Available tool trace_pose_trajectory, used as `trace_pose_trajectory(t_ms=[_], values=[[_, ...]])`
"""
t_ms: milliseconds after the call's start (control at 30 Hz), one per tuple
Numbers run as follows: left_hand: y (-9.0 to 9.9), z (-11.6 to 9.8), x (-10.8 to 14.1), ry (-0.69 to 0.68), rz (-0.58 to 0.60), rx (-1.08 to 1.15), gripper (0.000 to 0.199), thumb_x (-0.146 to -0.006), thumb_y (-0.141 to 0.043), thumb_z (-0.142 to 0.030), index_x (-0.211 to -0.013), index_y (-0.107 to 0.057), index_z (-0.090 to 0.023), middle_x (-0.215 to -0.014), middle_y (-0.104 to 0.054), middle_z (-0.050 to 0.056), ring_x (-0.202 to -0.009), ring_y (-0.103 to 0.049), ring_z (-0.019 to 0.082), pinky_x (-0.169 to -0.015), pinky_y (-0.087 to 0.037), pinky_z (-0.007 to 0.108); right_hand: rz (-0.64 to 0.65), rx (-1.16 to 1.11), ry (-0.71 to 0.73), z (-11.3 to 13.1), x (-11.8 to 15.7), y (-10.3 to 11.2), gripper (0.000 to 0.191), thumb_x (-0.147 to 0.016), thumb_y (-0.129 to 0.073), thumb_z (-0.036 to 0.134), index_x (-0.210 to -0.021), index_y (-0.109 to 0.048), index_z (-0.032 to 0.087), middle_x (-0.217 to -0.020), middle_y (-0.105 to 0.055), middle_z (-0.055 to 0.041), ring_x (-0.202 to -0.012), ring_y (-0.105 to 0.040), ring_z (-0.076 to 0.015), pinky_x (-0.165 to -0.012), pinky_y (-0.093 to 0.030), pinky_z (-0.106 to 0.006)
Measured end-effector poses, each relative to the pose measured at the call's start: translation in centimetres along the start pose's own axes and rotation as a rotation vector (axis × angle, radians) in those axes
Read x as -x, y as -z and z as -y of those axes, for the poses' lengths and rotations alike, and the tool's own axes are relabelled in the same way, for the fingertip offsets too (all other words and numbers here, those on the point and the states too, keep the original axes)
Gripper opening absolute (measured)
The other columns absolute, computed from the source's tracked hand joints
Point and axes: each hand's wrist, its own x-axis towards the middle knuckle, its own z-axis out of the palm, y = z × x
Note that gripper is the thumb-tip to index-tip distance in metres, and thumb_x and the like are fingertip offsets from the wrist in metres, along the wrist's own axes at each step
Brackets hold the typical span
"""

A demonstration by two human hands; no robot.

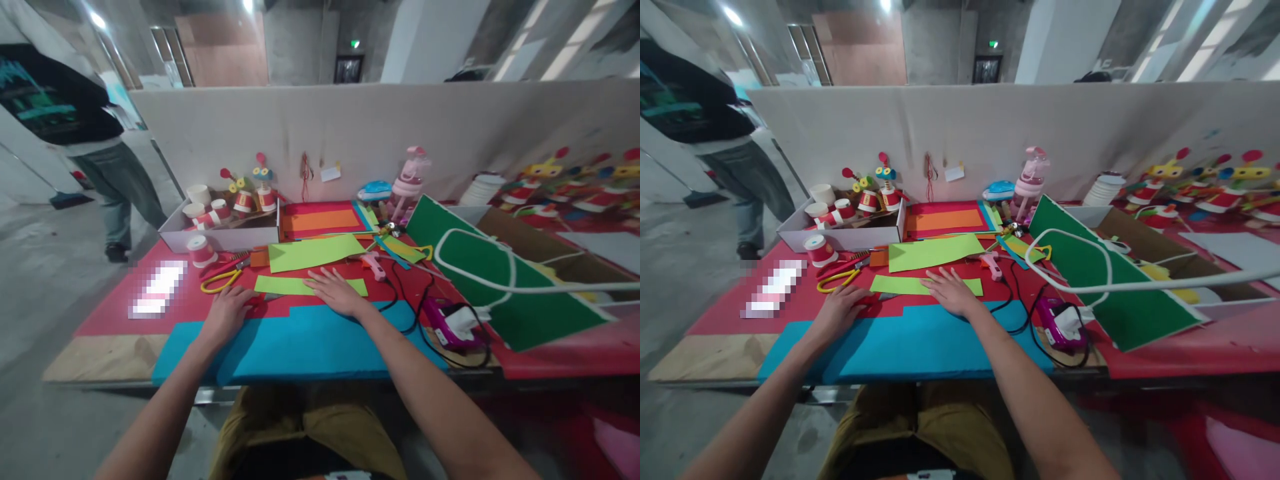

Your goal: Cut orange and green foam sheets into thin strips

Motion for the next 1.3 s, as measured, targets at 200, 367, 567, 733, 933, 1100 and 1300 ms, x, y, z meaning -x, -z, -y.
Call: trace_pose_trajectory(t_ms=[200,367,567,733,933,1100,1300], values=[[-0.2,-0.4,-0.1,-0.01,-0.007,-0.012,0.031,-0.092,-0.048,-0.019,-0.116,-0.067,-0.024,-0.111,-0.066,0.009,-0.11,-0.055,0.029,-0.093,-0.045,0.044,-0.004,0.002,-0.013,0.2,0.1,0.2,0.052,-0.103,-0.02,0.047,-0.152,-0.037,0.038,-0.162,-0.024,0.0074,-0.152,-0.014,-0.0267,-0.123,-0.009,-0.053],[-0.3,-1.2,-0.3,-0.002,-0.008,-0.008,0.032,-0.091,-0.048,-0.017,-0.116,-0.067,-0.024,-0.109,-0.066,0.009,-0.106,-0.055,0.027,-0.093,-0.045,0.042,0.001,0.019,0.002,0.1,0.1,0.1,0.052,-0.103,-0.021,0.048,-0.152,-0.037,0.037,-0.162,-0.024,0.0071,-0.152,-0.013,-0.0263,-0.124,-0.009,-0.052],[-0.7,-1.6,-0.7,-0.026,0.007,0.01,0.032,-0.092,-0.047,-0.018,-0.115,-0.068,-0.024,-0.109,-0.066,0.009,-0.102,-0.055,0.025,-0.091,-0.045,0.04,-0.015,0.023,0.003,0.1,0.1,0.0,0.052,-0.103,-0.021,0.048,-0.152,-0.037,0.038,-0.162,-0.024,0.0077,-0.152,-0.014,-0.0264,-0.124,-0.01,-0.053],[-0.8,-2.0,-1.1,-0.017,0.014,0.007,0.032,-0.092,-0.047,-0.019,-0.116,-0.068,-0.024,-0.109,-0.066,0.009,-0.102,-0.055,0.026,-0.091,-0.045,0.04,-0.012,0.019,-0.004,0.3,0.2,0.2,0.053,-0.103,-0.019,0.048,-0.152,-0.036,0.038,-0.162,-0.025,0.0073,-0.152,-0.014,-0.0263,-0.124,-0.01,-0.052],[-0.8,-2.5,-1.3,-0.016,0.021,0.024,0.032,-0.092,-0.048,-0.018,-0.117,-0.067,-0.024,-0.11,-0.066,0.01,-0.105,-0.056,0.026,-0.09,-0.046,0.04,-0.02,0.015,0.001,0.3,0.3,0.1,0.052,-0.103,-0.019,0.05,-0.151,-0.037,0.038,-0.162,-0.025,0.0072,-0.152,-0.014,-0.0265,-0.124,-0.009,-0.052],[-0.3,-0.6,-1.3,-0.031,-0.025,0.004,0.031,-0.088,-0.051,-0.018,-0.113,-0.069,-0.026,-0.107,-0.067,0.008,-0.105,-0.057,0.026,-0.092,-0.046,0.04,-0.022,0.015,0.021,1.8,-1.6,-0.7,0.053,-0.104,-0.019,0.049,-0.153,-0.033,0.037,-0.163,-0.023,0.0069,-0.152,-0.011,-0.0285,-0.123,-0.009,-0.053],[0.3,1.0,-1.5,-0.062,-0.003,0.015,0.03,-0.089,-0.049,-0.019,-0.109,-0.07,-0.023,-0.107,-0.068,0.009,-0.103,-0.057,0.026,-0.09,-0.048,0.04,-0.024,-0.018,0.032,2.2,-2.4,-0.1,0.049,-0.105,-0.023,0.039,-0.152,-0.036,0.036,-0.162,-0.026,0.0047,-0.151,-0.017,-0.0283,-0.122,-0.013,-0.055]])
